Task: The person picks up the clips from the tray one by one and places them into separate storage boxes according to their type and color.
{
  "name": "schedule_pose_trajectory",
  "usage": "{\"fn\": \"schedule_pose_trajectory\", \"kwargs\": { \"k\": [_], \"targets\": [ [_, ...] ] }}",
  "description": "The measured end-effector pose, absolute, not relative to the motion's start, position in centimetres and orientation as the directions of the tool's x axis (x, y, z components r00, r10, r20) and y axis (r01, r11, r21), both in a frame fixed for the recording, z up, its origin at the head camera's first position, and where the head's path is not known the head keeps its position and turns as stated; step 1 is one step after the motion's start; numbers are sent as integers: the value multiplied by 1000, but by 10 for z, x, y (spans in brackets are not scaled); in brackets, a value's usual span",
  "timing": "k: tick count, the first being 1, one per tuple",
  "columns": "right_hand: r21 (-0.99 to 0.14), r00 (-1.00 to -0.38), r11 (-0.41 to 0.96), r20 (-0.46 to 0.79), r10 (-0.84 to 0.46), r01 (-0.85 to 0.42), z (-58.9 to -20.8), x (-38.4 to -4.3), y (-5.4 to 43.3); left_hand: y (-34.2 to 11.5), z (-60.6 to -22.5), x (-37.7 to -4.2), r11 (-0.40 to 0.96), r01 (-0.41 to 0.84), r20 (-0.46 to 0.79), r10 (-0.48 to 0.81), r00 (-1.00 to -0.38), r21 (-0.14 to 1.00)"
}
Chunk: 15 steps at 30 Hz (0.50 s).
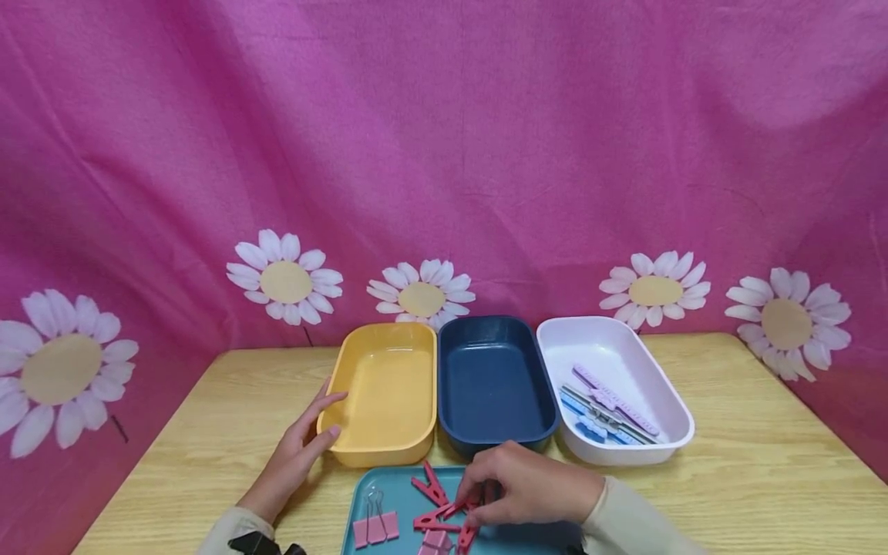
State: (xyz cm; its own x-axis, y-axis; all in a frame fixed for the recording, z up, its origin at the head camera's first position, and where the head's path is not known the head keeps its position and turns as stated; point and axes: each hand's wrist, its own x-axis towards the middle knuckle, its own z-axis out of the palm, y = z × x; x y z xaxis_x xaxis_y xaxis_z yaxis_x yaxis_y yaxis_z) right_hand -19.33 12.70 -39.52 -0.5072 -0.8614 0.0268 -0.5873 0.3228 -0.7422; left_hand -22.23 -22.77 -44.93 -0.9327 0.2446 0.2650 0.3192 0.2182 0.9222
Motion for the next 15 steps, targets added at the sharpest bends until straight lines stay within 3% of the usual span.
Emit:
{"fn": "schedule_pose_trajectory", "kwargs": {
  "k": [15],
  "targets": [
    [-735,-510,366,-31,-859,-570,-399,-195,126,-228,-448,-222,256,275,219,228,-949,927]
  ]
}}
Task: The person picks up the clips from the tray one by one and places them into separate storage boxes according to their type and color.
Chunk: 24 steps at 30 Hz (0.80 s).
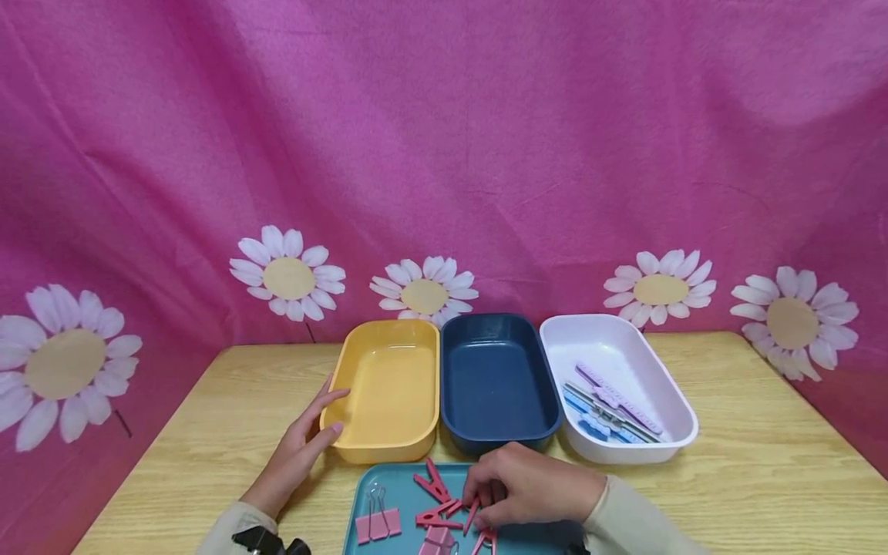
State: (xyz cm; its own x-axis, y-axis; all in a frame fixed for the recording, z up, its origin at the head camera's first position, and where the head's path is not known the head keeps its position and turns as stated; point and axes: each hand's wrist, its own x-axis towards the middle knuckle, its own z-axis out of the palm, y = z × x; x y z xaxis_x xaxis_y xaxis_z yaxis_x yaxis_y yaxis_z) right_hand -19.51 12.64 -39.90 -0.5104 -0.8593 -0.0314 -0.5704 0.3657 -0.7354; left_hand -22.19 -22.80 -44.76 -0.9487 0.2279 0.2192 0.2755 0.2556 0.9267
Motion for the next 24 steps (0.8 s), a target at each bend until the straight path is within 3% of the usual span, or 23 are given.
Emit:
{"fn": "schedule_pose_trajectory", "kwargs": {
  "k": [7,16,24],
  "targets": [
    [-765,-547,387,-54,-835,-515,-400,-195,126,-227,-447,-222,274,261,206,215,-955,926],
    [-712,-617,495,-109,-779,-498,-401,-197,128,-228,-448,-223,240,300,243,239,-940,923],
    [-698,-633,505,-96,-768,-507,-403,-198,129,-227,-446,-221,246,279,224,228,-947,928]
  ]
}}
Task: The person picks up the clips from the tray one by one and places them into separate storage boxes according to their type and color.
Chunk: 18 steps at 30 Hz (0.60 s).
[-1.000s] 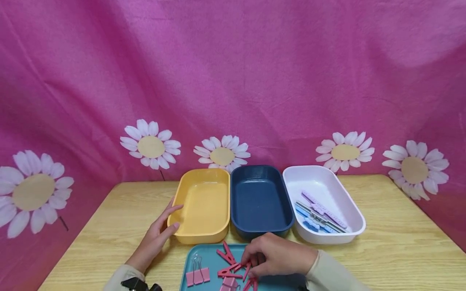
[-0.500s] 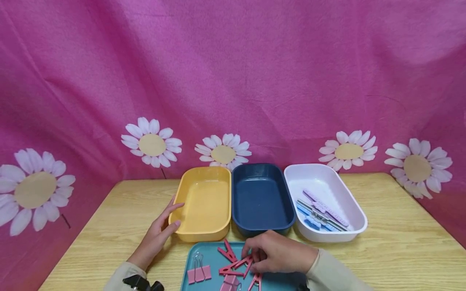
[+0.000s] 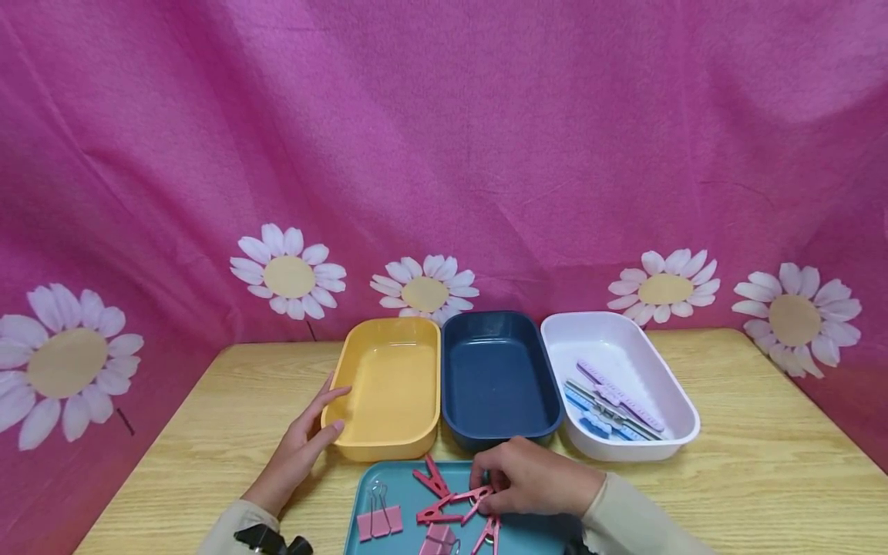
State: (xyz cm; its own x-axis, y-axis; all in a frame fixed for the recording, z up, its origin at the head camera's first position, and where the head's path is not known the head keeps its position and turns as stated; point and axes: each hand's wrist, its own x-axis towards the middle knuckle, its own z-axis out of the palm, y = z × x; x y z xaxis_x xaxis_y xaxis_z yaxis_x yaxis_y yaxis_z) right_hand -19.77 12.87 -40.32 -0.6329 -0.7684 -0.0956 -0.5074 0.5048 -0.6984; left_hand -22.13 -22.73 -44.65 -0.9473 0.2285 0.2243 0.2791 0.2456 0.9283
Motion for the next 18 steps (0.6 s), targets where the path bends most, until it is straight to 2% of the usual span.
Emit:
{"fn": "schedule_pose_trajectory", "kwargs": {
  "k": [7,18],
  "targets": [
    [-704,-651,516,-101,-753,-488,-406,-198,128,-227,-446,-220,252,259,205,222,-953,932],
    [-694,-668,536,-105,-736,-481,-408,-200,127,-228,-448,-221,211,312,258,249,-934,926]
  ]
}}
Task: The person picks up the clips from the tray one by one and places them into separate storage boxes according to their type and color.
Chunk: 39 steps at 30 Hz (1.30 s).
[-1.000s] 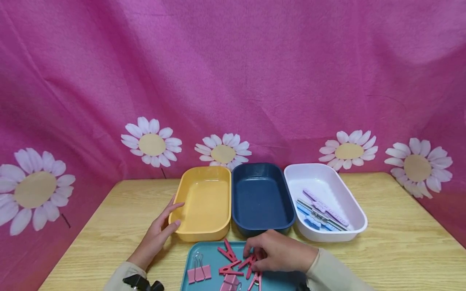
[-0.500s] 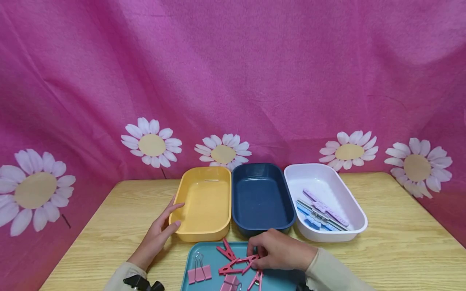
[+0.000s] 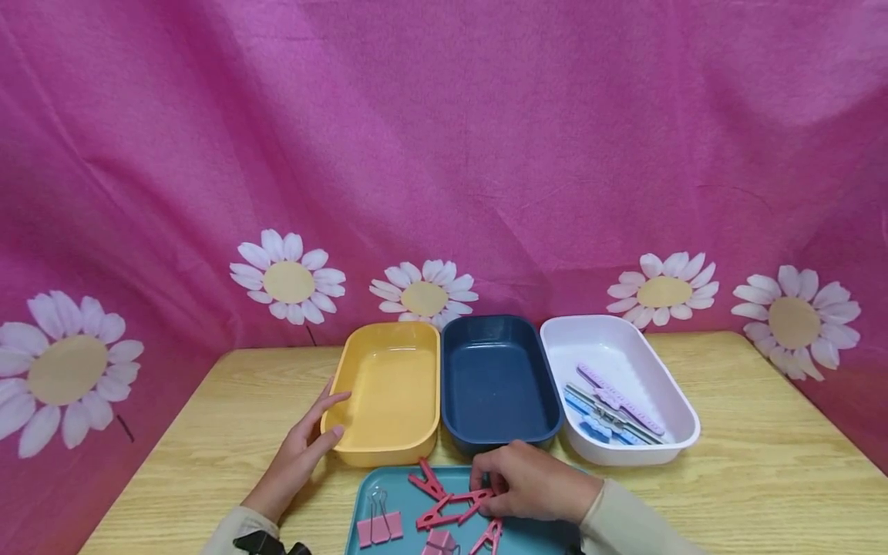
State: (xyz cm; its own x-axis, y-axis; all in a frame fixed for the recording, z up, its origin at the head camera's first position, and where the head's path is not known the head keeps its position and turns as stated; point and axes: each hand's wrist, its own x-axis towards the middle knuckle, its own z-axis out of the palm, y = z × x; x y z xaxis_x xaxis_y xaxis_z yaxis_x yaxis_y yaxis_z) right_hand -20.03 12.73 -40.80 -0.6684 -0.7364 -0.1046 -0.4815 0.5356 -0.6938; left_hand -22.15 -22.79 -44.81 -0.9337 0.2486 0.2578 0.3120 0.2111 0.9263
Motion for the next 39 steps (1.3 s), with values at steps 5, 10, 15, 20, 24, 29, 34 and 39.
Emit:
{"fn": "schedule_pose_trajectory", "kwargs": {
  "k": [5,10,15,20,24,29,34,39],
  "targets": [
    [-693,-666,533,-101,-739,-486,-408,-199,126,-230,-449,-221,232,294,237,243,-940,927],
    [-687,-661,520,-76,-746,-508,-409,-199,127,-229,-448,-221,256,272,213,236,-948,928],
    [-678,-654,520,-76,-753,-520,-408,-199,128,-228,-446,-222,261,266,208,232,-950,928],
    [-672,-649,523,-81,-756,-525,-407,-199,127,-227,-445,-220,256,263,207,227,-952,930],
    [-673,-647,524,-88,-758,-522,-405,-198,127,-227,-445,-220,251,262,208,225,-952,932],
    [-664,-643,516,-68,-762,-542,-404,-196,127,-227,-446,-220,250,258,203,225,-953,933],
    [-656,-639,505,-45,-768,-561,-403,-196,128,-227,-447,-220,241,275,219,233,-948,931],
    [-667,-633,493,-42,-773,-559,-400,-196,129,-227,-447,-220,234,280,225,236,-945,931]
  ]
}}
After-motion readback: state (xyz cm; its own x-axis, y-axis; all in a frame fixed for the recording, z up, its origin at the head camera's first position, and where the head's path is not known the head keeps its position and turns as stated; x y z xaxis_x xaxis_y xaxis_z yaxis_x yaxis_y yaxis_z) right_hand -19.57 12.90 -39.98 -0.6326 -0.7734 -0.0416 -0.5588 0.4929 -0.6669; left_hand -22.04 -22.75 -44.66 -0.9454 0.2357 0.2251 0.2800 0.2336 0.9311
